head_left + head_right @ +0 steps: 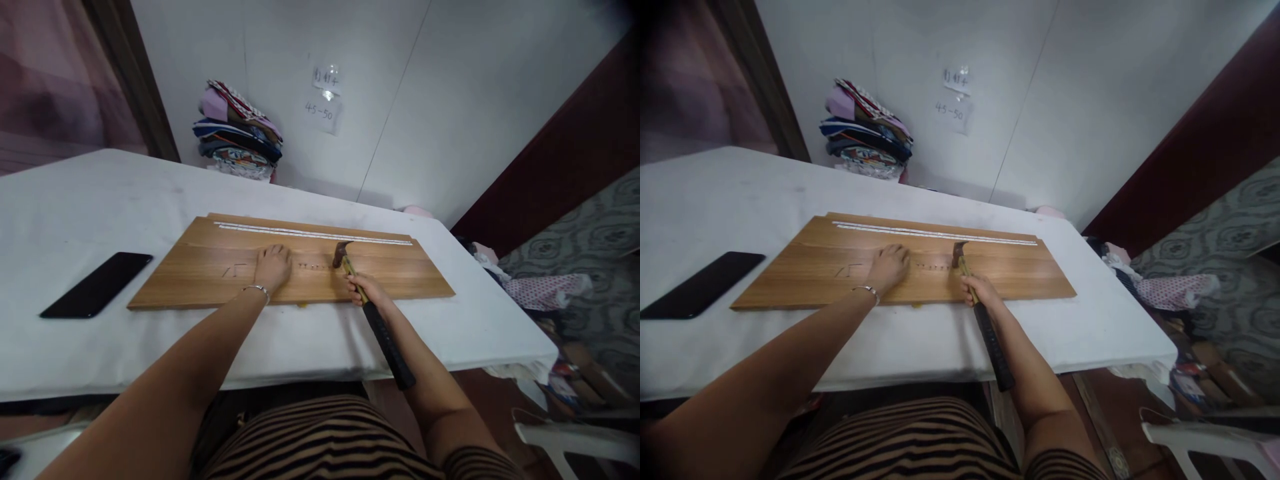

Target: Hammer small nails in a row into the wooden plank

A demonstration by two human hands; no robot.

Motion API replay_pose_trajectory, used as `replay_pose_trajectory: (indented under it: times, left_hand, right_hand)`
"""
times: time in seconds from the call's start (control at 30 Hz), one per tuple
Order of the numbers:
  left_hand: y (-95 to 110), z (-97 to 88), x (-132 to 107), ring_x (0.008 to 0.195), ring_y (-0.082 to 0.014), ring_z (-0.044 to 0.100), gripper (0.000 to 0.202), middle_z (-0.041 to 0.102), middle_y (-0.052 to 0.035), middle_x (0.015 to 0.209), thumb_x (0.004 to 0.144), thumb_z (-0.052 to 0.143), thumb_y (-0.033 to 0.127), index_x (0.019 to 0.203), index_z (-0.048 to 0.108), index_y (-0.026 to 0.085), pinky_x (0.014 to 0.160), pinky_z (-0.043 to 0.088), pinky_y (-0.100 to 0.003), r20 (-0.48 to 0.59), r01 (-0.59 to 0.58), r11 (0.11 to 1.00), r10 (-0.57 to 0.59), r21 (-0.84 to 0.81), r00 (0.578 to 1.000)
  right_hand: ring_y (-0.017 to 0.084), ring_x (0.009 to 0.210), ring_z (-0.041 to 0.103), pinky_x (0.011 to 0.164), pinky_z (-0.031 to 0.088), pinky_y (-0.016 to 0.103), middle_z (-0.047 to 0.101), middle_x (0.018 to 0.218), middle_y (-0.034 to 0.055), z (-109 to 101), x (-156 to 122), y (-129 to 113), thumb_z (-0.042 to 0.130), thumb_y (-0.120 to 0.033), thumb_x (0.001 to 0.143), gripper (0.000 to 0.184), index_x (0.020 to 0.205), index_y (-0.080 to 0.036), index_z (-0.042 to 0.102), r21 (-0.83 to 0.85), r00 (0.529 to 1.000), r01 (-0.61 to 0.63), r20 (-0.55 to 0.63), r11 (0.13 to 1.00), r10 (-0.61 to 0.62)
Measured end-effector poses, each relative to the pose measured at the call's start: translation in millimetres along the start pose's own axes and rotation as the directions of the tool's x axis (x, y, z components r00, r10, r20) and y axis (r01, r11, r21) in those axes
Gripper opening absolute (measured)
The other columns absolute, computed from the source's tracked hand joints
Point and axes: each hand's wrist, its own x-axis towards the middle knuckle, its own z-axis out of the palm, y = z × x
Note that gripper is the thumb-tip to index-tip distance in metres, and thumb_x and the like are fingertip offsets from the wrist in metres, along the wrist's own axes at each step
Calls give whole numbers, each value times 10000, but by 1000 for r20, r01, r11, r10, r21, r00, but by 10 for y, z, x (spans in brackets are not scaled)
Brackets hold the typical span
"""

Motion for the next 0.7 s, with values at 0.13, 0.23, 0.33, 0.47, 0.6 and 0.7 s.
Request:
replay_pose_trajectory:
  times: [0.13, 0.23, 0.33, 0.47, 0.6, 0.7]
  left_hand:
    - [-14, 23, 8, 1292, -307, 538, 410, 660, -157, 1346, 977, 346, 279, 1181, 695, 205, 1102, 352, -492, -9, -3, 1000, 3, -2, 1000]
    - [-17, 28, 8, 1301, -298, 535, 402, 659, -148, 1352, 982, 344, 276, 1174, 690, 209, 1094, 362, -473, -7, 4, 1000, -4, 15, 1000]
    - [-13, 21, 4, 1297, -299, 536, 398, 658, -151, 1353, 986, 338, 279, 1158, 688, 206, 1086, 369, -471, -6, 2, 1000, -2, 29, 1000]
    - [0, 2, -3, 1293, -306, 538, 396, 653, -165, 1350, 981, 339, 277, 1142, 692, 195, 1089, 368, -479, 0, -1, 1000, 1, 19, 1000]
    - [4, -8, -7, 1301, -302, 536, 396, 658, -153, 1347, 982, 340, 282, 1145, 693, 208, 1097, 364, -481, -1, 0, 1000, 0, 12, 1000]
    - [-6, -1, -9, 1308, -311, 532, 402, 654, -168, 1356, 979, 343, 280, 1157, 693, 195, 1104, 358, -492, -10, -4, 1000, 4, 10, 1000]
  right_hand:
    - [54, 372, 366, 368, 213, 204, 456, 563, -117, -13, -16, -14, 781, -378, 673, 391, 909, -216, 515, 3, 1000, 1, 16, 1000, -1]
    - [55, 377, 373, 369, 219, 207, 461, 568, -114, -10, -38, -31, 785, -384, 671, 398, 915, -217, 519, 9, 1000, 17, 25, 1000, -17]
    - [55, 374, 370, 370, 215, 206, 461, 561, -115, 2, -49, -30, 787, -390, 660, 406, 905, -218, 513, -4, 1000, -4, 18, 1000, 4]
    - [56, 372, 371, 373, 208, 203, 458, 560, -117, -3, -66, -23, 793, -402, 664, 418, 909, -220, 507, -15, 999, -20, 32, 1000, 21]
    - [59, 378, 375, 372, 200, 206, 457, 562, -115, -4, -83, -29, 767, -375, 682, 387, 926, -214, 514, 2, 1000, -2, 30, 1000, 2]
    - [58, 378, 372, 366, 208, 208, 460, 553, -114, 12, -73, -30, 759, -366, 669, 372, 904, -211, 517, 0, 1000, -14, 20, 1000, 14]
